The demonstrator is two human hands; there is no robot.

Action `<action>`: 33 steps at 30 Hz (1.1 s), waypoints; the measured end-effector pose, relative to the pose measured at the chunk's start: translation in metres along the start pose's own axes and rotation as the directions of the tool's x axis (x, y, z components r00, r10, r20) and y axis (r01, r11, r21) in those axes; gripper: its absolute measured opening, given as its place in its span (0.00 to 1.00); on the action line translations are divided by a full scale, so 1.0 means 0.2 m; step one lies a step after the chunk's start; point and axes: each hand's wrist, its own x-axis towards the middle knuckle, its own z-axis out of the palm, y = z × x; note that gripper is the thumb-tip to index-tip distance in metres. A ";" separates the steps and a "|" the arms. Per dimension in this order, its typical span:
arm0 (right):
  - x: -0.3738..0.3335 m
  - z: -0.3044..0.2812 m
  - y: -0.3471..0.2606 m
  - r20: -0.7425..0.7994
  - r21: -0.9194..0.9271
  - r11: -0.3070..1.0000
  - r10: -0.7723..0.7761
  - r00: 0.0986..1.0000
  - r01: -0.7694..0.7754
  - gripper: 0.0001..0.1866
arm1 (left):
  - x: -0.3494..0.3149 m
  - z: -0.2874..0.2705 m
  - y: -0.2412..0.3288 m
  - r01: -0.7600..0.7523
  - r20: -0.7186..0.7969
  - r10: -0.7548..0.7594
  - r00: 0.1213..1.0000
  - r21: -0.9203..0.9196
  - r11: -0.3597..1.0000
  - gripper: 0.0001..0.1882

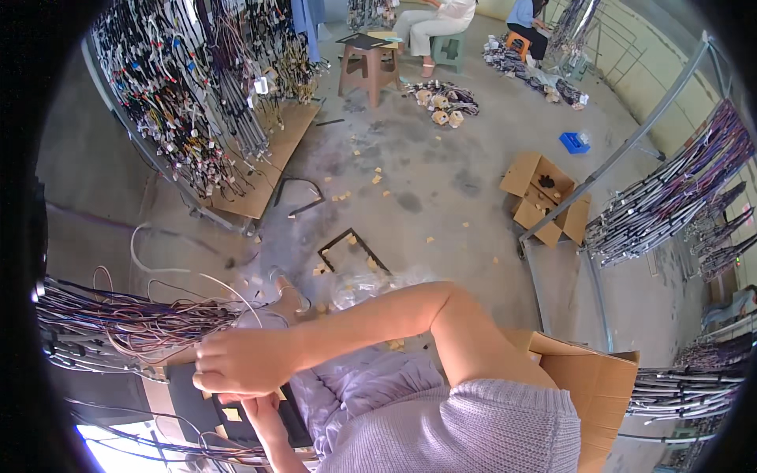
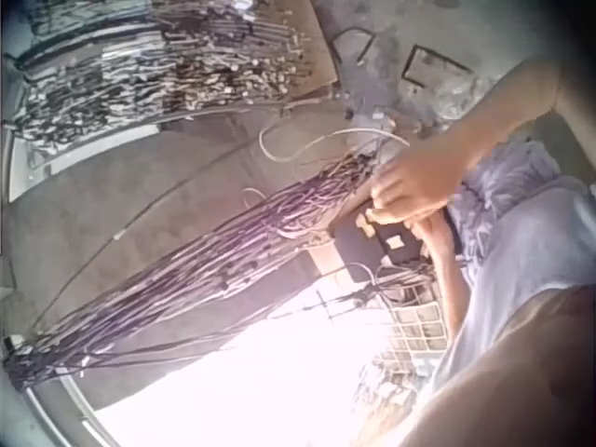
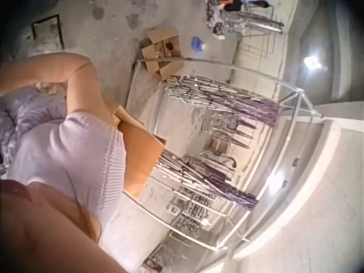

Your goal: Assembling wiring harnesses by attaching connectors and adhesive tape to electrical wires.

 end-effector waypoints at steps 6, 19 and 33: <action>-0.12 0.04 0.01 0.489 -0.003 0.918 0.347 0.800 -0.396 0.23 | 0.03 -0.05 0.13 0.008 0.086 -0.017 0.996 0.105 0.994 0.07; -0.22 0.09 -0.11 0.512 0.364 0.793 0.267 0.816 -0.488 0.10 | -0.32 -0.15 0.19 -0.263 -0.033 0.354 0.935 0.606 0.751 0.07; 0.07 0.53 -0.65 0.619 0.610 0.727 -0.189 0.763 -0.315 0.08 | -0.97 -1.23 -0.32 0.395 -0.889 0.418 0.189 0.459 0.796 0.10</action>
